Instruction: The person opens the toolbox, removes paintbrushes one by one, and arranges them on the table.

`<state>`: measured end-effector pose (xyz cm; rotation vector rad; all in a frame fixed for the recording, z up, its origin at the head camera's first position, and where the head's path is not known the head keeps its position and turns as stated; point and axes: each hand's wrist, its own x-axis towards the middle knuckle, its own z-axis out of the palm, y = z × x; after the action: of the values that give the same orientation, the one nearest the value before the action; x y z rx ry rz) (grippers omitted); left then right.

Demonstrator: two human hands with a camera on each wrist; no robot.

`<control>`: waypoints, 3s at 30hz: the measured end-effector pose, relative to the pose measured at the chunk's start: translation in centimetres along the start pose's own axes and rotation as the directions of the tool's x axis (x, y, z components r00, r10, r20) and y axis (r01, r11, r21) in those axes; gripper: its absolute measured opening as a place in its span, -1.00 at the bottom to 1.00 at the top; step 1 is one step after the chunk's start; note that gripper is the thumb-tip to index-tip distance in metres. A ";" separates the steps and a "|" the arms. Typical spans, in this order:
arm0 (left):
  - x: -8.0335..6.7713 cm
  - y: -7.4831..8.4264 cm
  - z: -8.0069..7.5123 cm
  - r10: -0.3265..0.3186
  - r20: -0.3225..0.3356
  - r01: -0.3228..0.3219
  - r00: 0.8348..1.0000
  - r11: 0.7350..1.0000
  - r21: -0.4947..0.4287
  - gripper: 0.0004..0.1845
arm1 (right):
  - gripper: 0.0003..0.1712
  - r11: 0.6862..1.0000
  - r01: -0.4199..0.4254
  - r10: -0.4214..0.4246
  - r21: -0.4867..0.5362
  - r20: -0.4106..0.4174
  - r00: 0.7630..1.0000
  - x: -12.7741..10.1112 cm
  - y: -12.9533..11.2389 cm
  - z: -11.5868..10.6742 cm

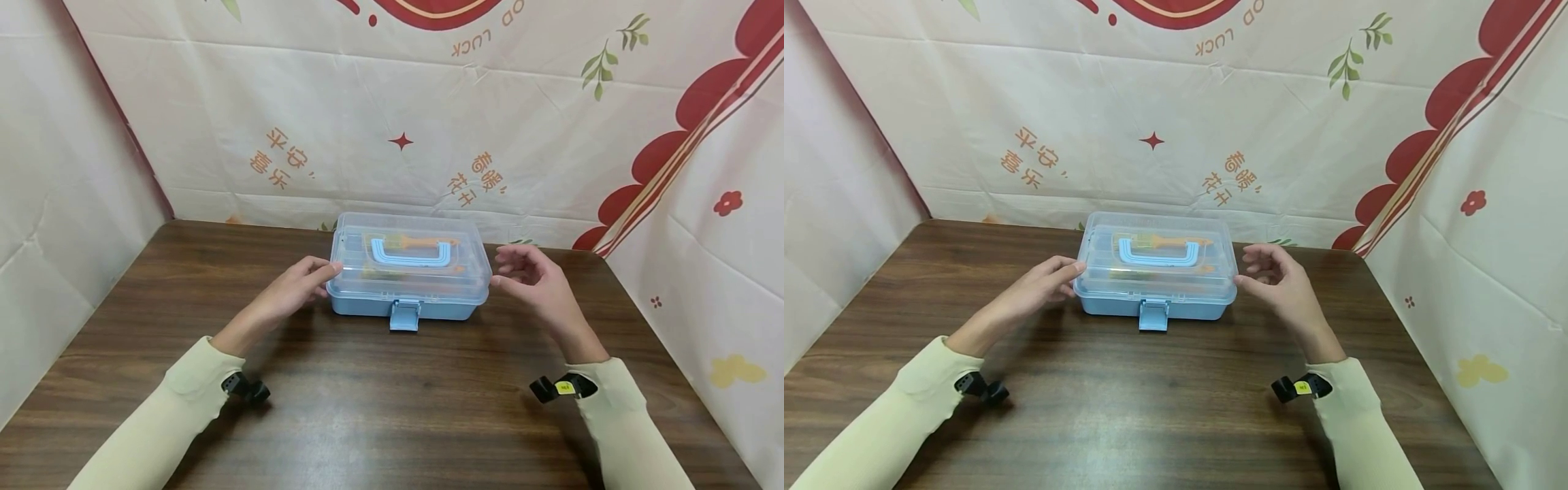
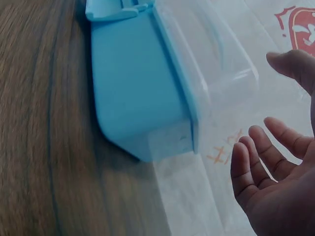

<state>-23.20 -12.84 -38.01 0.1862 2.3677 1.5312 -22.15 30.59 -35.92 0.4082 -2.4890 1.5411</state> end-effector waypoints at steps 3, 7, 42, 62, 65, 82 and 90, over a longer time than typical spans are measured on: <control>0.0 0.0 -0.3 0.000 -0.006 0.000 1.000 1.000 0.010 0.00 | -0.33 0.999 -0.029 0.030 -0.015 0.024 0.999 0.1 0.6 0.1; 0.1 -0.3 -0.6 0.031 -0.037 -0.029 0.999 0.998 0.051 0.08 | -0.19 0.996 -0.072 0.075 -0.050 0.066 0.995 0.2 1.1 0.1; 1.1 -1.7 0.2 0.236 -0.104 -0.207 0.966 0.949 0.237 0.08 | 0.03 0.989 -0.120 0.139 -0.091 0.245 0.959 0.4 3.6 1.5; 1.0 -1.7 0.2 0.257 -0.093 -0.227 0.962 0.941 0.253 0.05 | -0.11 0.991 -0.074 0.099 -0.108 0.244 0.965 0.3 3.8 1.6; 0.9 -1.6 0.3 0.261 -0.097 -0.230 0.960 0.939 0.255 0.04 | -0.13 0.991 -0.062 0.089 -0.115 0.241 0.967 0.3 3.7 1.6; 0.9 -1.6 0.2 0.286 -0.122 -0.249 0.950 0.935 0.252 0.00 | -0.06 0.985 -0.056 0.091 -0.165 0.213 0.973 0.3 3.5 1.4; 0.6 -1.2 0.3 0.303 -0.141 -0.271 0.943 0.940 0.207 -0.01 | -0.02 0.986 -0.091 0.118 -0.137 0.203 0.972 0.3 3.0 1.3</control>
<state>-23.62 -12.95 -39.37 0.4827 2.7205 1.4984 -23.46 30.63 -38.89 0.4478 -2.7954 1.4324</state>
